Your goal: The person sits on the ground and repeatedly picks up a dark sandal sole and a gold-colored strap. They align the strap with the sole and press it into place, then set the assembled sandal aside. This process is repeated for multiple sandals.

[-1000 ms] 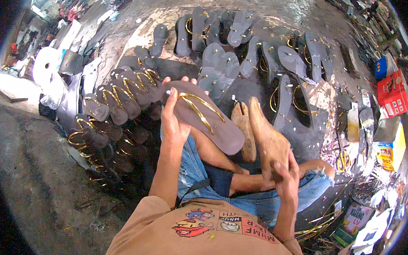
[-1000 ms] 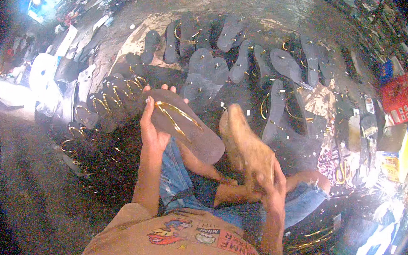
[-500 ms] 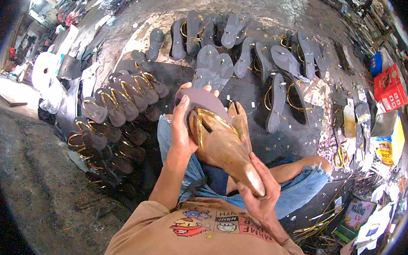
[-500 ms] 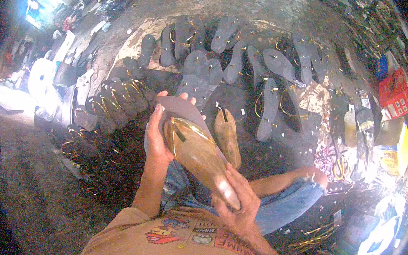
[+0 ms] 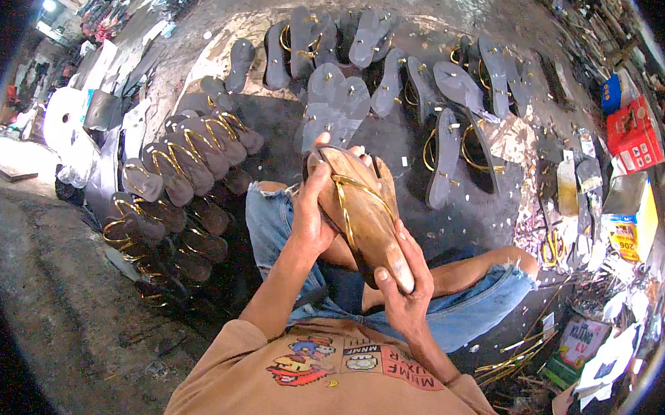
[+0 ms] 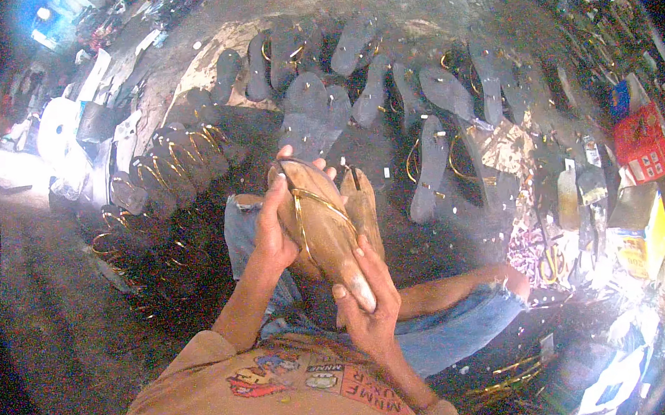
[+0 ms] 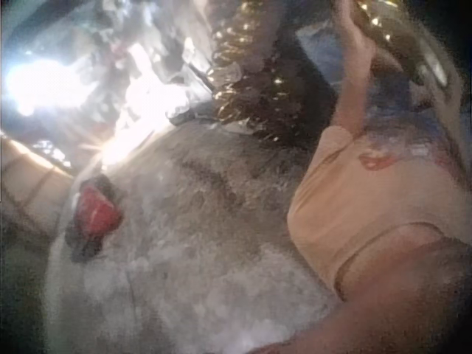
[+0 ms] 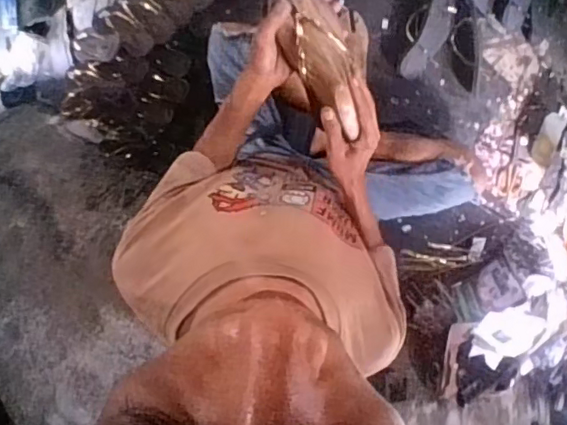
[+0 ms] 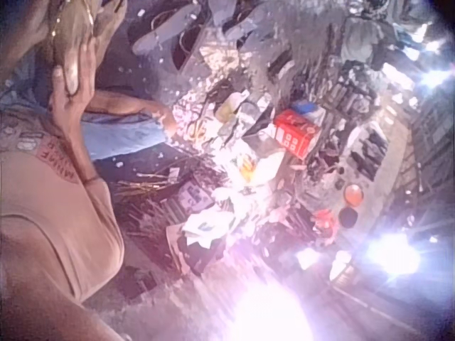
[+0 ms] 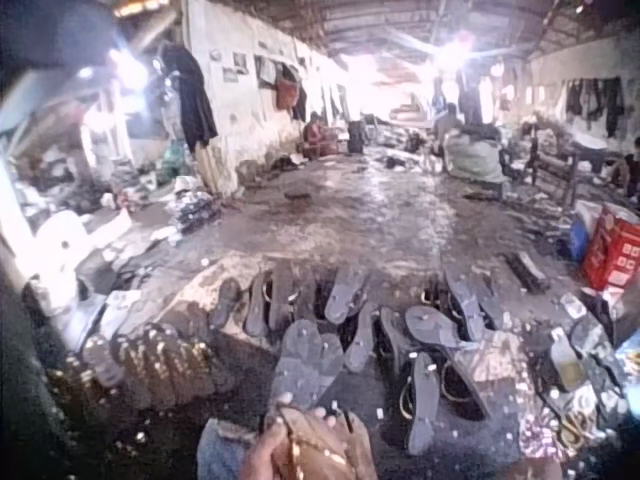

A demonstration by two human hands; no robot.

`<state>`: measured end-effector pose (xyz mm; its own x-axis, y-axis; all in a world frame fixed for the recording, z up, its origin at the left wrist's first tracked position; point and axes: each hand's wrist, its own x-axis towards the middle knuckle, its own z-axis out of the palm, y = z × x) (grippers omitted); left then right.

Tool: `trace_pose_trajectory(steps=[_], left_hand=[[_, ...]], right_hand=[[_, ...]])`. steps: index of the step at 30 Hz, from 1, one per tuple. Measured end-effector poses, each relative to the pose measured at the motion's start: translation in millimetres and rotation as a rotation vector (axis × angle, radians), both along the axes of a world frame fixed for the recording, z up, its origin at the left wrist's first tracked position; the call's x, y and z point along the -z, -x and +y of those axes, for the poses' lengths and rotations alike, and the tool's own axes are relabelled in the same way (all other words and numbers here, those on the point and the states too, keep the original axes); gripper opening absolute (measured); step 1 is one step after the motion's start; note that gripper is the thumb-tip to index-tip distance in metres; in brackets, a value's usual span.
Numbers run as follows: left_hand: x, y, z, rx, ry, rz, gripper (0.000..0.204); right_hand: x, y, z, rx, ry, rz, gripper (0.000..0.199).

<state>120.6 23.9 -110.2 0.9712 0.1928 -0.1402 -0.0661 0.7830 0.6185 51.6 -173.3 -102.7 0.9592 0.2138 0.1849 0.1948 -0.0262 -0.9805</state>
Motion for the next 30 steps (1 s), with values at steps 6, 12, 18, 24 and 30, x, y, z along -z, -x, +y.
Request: trace_pose_trajectory(steps=[6, 12, 18, 24, 30], left_hand=[[1.6, 85.1, -48.0, 0.025, 0.085, 0.628, 0.064], [-18.4, 121.0, -7.3, 0.244, 0.139, 0.606, 0.07], [-41.0, 160.3, -11.3, 0.315, 0.391, 0.554, 0.077], [-11.0, 192.6, -19.0, 0.334, 0.818, 0.225, 0.089], [-74.4, 154.0, -13.4, 0.582, 0.375, 0.101, 0.097]], right_hand=[[4.2, 13.2, 12.7, -0.051, 0.587, -0.239, 0.065], [21.1, 8.8, -33.4, -0.057, -0.095, 0.622, 0.049], [2.0, 55.1, -36.8, -0.276, -0.134, 0.797, 0.041], [-29.9, 72.6, -46.6, -0.249, -0.466, 1.13, 0.035], [3.1, 81.7, -68.9, -0.401, -0.061, 1.247, 0.026]])
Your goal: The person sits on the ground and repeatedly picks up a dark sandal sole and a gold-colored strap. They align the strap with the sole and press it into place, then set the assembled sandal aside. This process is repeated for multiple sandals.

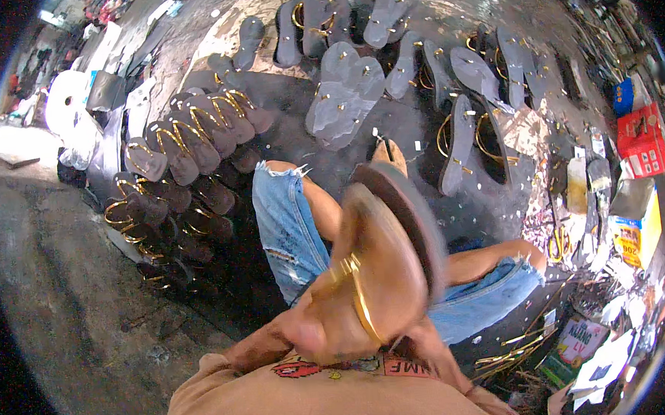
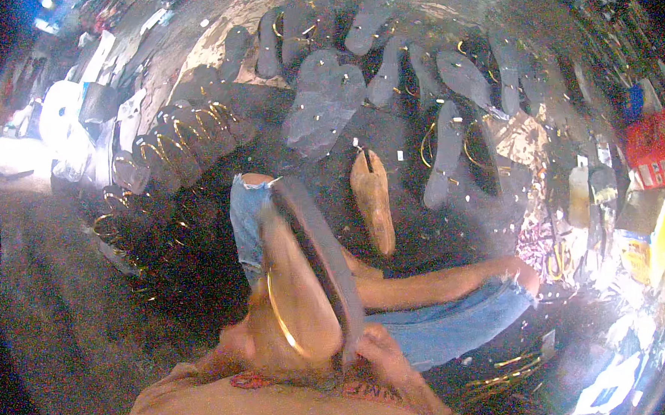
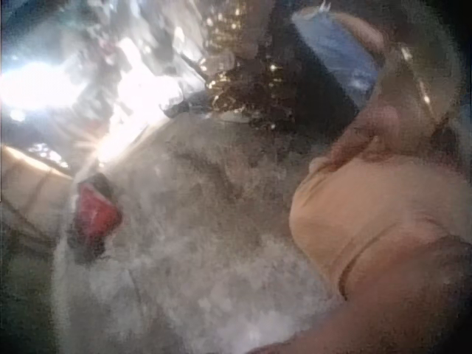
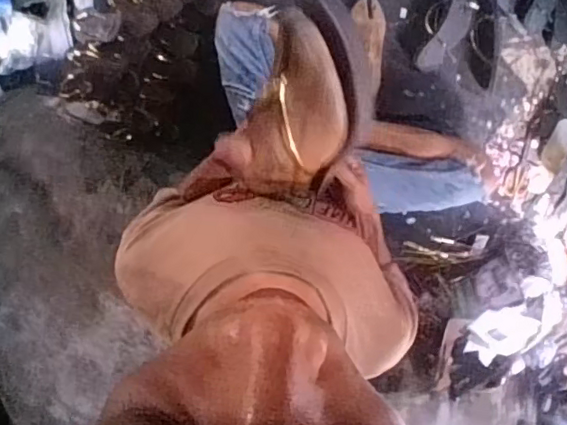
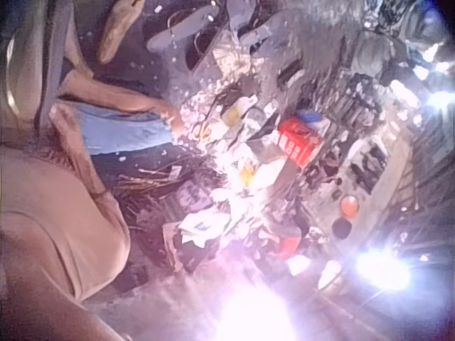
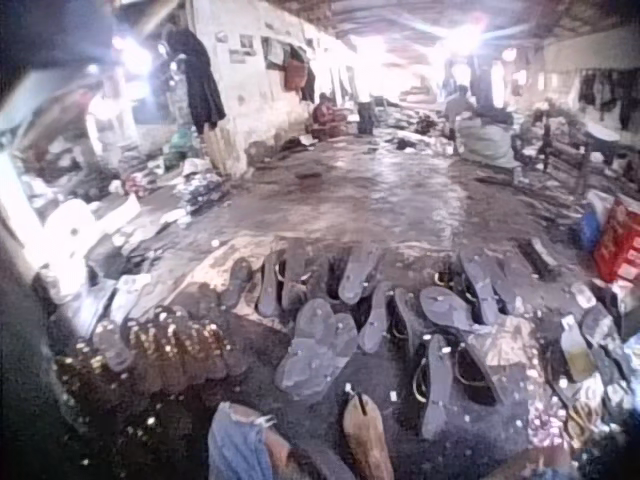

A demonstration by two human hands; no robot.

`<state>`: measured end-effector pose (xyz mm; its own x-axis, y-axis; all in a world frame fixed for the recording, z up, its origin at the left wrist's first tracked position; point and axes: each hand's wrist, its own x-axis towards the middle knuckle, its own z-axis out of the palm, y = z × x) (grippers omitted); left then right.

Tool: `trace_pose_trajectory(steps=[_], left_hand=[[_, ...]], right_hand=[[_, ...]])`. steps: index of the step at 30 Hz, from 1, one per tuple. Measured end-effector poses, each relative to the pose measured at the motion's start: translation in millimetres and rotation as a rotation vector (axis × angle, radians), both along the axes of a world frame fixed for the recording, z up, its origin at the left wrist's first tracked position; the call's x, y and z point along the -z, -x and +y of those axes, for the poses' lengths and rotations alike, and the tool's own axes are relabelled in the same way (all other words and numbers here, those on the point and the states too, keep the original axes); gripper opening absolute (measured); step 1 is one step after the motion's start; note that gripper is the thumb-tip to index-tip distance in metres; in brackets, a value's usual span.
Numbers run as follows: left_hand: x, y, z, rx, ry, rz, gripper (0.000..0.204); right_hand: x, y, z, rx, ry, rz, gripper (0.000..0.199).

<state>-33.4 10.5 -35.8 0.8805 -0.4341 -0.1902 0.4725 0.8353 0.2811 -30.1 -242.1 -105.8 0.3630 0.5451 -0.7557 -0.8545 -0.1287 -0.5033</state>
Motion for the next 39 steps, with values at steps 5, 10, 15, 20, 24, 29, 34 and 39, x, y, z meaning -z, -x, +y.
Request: trace_pose_trajectory(steps=[5, 10, 15, 20, 24, 29, 34, 39], left_hand=[[-32.1, -24.4, -19.6, 0.015, -0.648, -0.102, 0.105], [11.1, -53.8, -25.5, -0.108, -0.851, 0.024, 0.109], [19.4, -75.4, -31.1, -0.115, -0.95, -0.102, 0.083], [14.6, -73.9, 5.5, 0.125, -1.65, -0.357, 0.051], [34.2, -69.6, 7.7, -0.011, -1.006, -0.384, 0.043], [66.1, -21.4, -6.4, 0.07, -0.439, 0.059, 0.041], [131.8, -26.5, -30.4, 0.236, -0.291, 0.274, 0.061], [127.6, -66.9, -39.3, 0.162, -0.339, 0.045, 0.07]], right_hand=[[8.1, -18.3, 37.3, 0.37, 0.02, 0.187, 0.037], [8.4, -27.1, 54.2, 0.776, -0.074, -0.222, 0.061], [-23.6, -56.8, 53.5, 0.237, -0.046, -0.897, 0.14], [-32.4, -67.8, 24.6, 0.299, -0.394, -0.298, 0.117], [-1.6, -37.6, -3.9, 0.338, -0.516, 0.197, 0.104], [-66.7, -48.5, 13.0, 0.562, -0.548, 0.098, 0.109], [-81.4, -74.1, 38.5, 0.172, -0.363, -0.73, 0.131], [-56.8, -94.2, 53.6, 0.201, -0.319, -0.842, 0.132]])
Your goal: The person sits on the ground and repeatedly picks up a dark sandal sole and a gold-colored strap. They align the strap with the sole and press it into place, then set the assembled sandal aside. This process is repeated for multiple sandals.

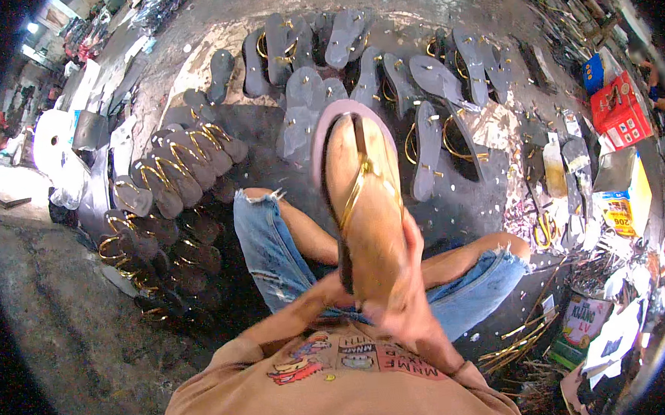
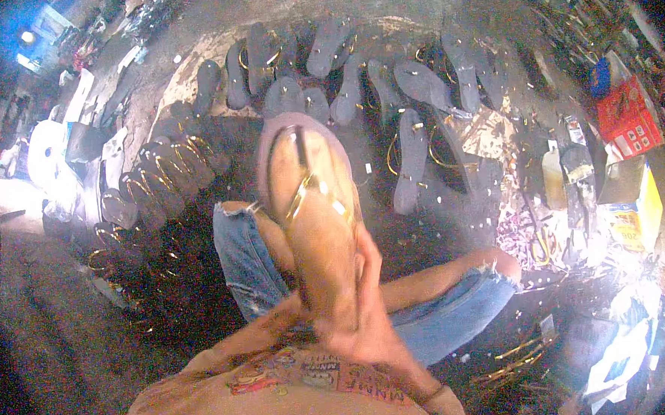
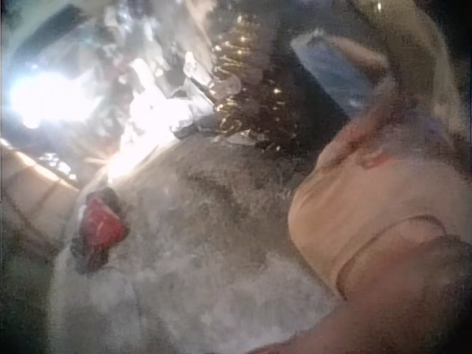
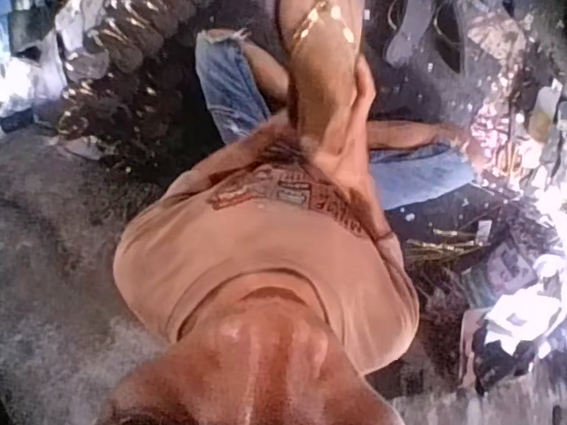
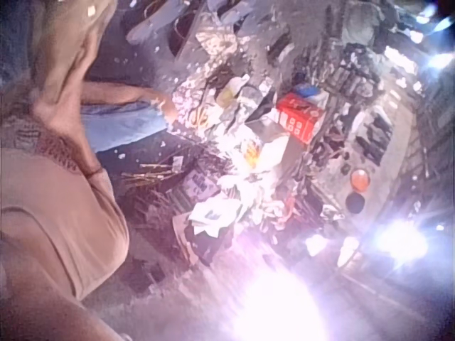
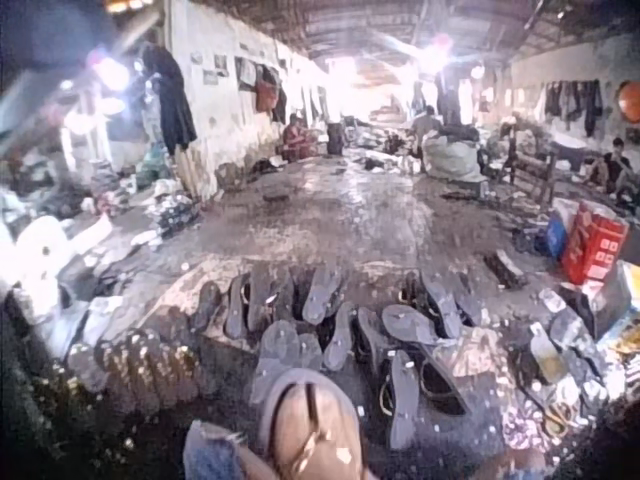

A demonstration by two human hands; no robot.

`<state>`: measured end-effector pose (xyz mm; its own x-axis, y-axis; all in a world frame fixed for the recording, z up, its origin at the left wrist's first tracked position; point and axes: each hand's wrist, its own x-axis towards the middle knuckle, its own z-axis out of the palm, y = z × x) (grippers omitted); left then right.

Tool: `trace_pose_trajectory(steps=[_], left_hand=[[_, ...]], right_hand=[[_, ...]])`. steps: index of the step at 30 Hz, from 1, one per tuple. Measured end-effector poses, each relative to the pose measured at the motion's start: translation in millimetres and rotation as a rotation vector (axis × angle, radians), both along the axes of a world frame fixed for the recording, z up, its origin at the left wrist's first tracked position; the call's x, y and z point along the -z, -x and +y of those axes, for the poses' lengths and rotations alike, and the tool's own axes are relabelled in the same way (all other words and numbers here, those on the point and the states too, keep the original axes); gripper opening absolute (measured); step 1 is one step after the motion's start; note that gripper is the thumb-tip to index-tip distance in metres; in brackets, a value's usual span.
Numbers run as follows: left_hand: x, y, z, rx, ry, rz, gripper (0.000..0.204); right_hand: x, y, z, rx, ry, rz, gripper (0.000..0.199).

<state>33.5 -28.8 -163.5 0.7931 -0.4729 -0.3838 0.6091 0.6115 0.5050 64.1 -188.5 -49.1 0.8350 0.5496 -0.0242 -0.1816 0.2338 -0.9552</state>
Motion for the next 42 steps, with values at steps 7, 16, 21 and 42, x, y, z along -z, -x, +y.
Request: trace_pose_trajectory(steps=[7, 16, 21, 42], left_hand=[[-35.6, -29.8, 15.7, -0.203, 0.1, -0.097, 0.081], [12.2, -57.6, 104.5, -0.452, 0.247, 0.039, 0.08], [-19.9, -39.0, 58.6, -0.209, 0.491, -0.11, 0.084], [-52.1, 43.3, 142.3, -0.481, -1.325, -0.057, 0.031]], right_hand=[[41.9, -6.7, 13.1, 0.092, 0.16, -0.118, 0.127], [41.3, -0.8, -32.3, 0.047, 0.223, 0.056, 0.116], [126.3, -62.0, -40.0, 0.126, 0.651, -0.195, 0.083], [72.9, -302.1, -50.1, 0.378, 0.891, -0.54, 0.045]])
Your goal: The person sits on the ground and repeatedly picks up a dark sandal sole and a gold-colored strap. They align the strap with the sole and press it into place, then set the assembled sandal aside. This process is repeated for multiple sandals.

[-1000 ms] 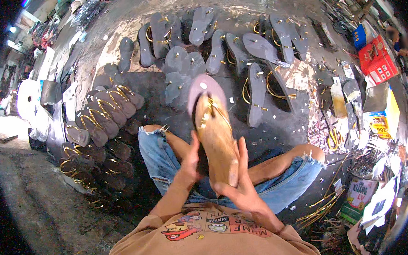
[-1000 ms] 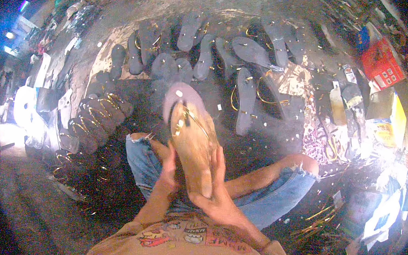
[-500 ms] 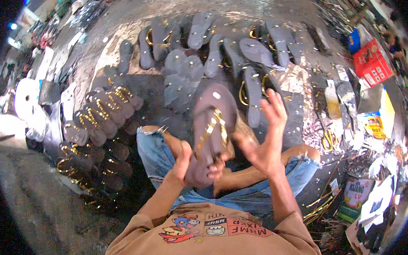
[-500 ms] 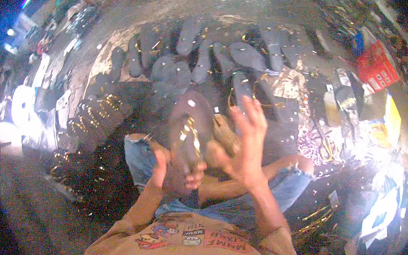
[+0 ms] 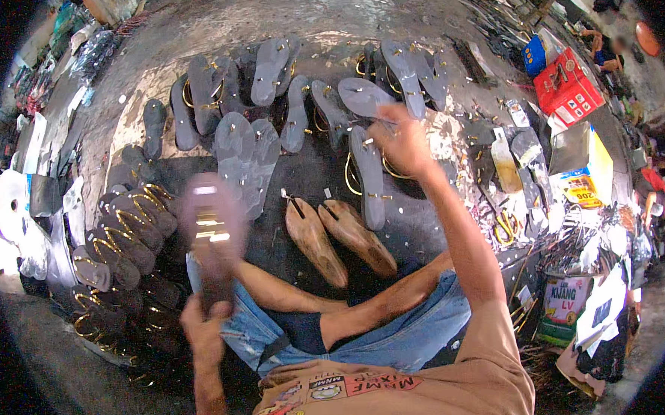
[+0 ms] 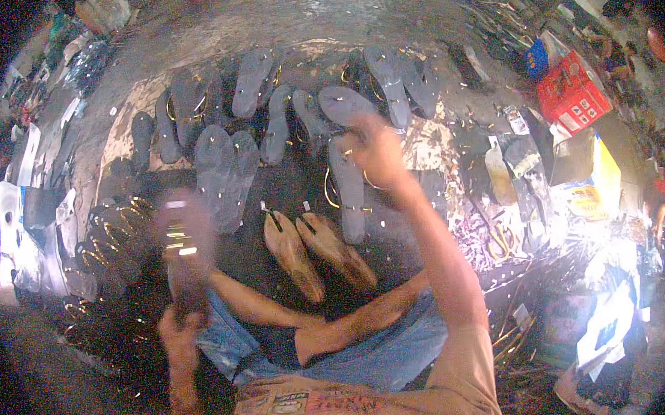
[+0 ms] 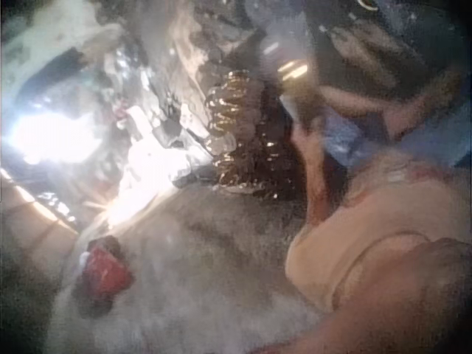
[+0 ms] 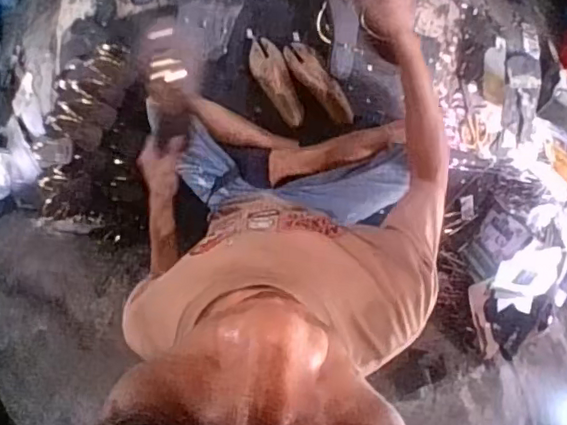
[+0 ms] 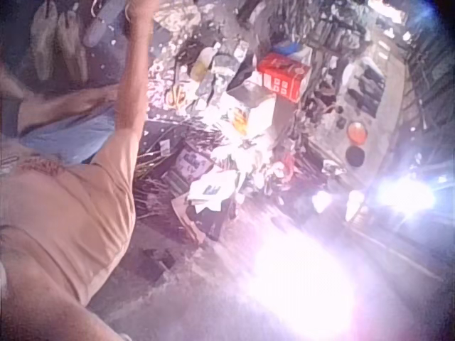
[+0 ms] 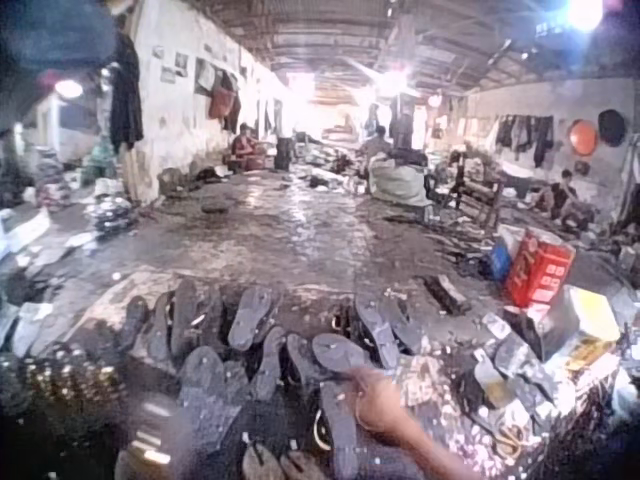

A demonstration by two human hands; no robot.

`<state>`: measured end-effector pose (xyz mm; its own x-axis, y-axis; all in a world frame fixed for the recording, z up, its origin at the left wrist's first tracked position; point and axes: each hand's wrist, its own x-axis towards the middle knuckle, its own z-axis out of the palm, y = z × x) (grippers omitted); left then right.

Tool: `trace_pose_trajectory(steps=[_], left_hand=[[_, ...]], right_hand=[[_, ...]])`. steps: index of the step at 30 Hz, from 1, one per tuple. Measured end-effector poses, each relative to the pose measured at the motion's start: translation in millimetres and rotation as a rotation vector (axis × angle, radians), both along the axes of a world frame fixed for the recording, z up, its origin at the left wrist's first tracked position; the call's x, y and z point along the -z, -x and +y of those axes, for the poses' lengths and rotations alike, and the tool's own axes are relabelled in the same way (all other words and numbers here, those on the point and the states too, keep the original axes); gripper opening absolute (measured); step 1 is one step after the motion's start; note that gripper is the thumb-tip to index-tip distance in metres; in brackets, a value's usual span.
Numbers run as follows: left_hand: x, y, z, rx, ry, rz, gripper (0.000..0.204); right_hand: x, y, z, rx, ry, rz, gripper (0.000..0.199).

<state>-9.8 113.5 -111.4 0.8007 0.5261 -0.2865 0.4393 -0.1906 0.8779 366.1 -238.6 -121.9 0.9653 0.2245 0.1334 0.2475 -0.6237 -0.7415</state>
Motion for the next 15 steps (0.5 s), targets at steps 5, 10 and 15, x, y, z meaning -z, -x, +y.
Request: trace_pose_trajectory(steps=[5, 10, 15], left_hand=[[17.0, 105.0, 199.9, -0.316, 0.154, -0.701, 0.045], [45.7, 205.7, 325.2, -0.263, -0.014, -0.669, 0.065], [23.8, 80.2, 202.7, -0.702, 1.012, -0.913, 0.064]], right_hand=[[119.1, -113.6, -100.7, 0.501, 0.353, -0.122, 0.086], [124.9, -119.7, -104.3, 0.37, 0.419, -0.16, 0.052], [39.3, -46.2, -99.3, 0.531, 0.017, -0.448, 0.032]])
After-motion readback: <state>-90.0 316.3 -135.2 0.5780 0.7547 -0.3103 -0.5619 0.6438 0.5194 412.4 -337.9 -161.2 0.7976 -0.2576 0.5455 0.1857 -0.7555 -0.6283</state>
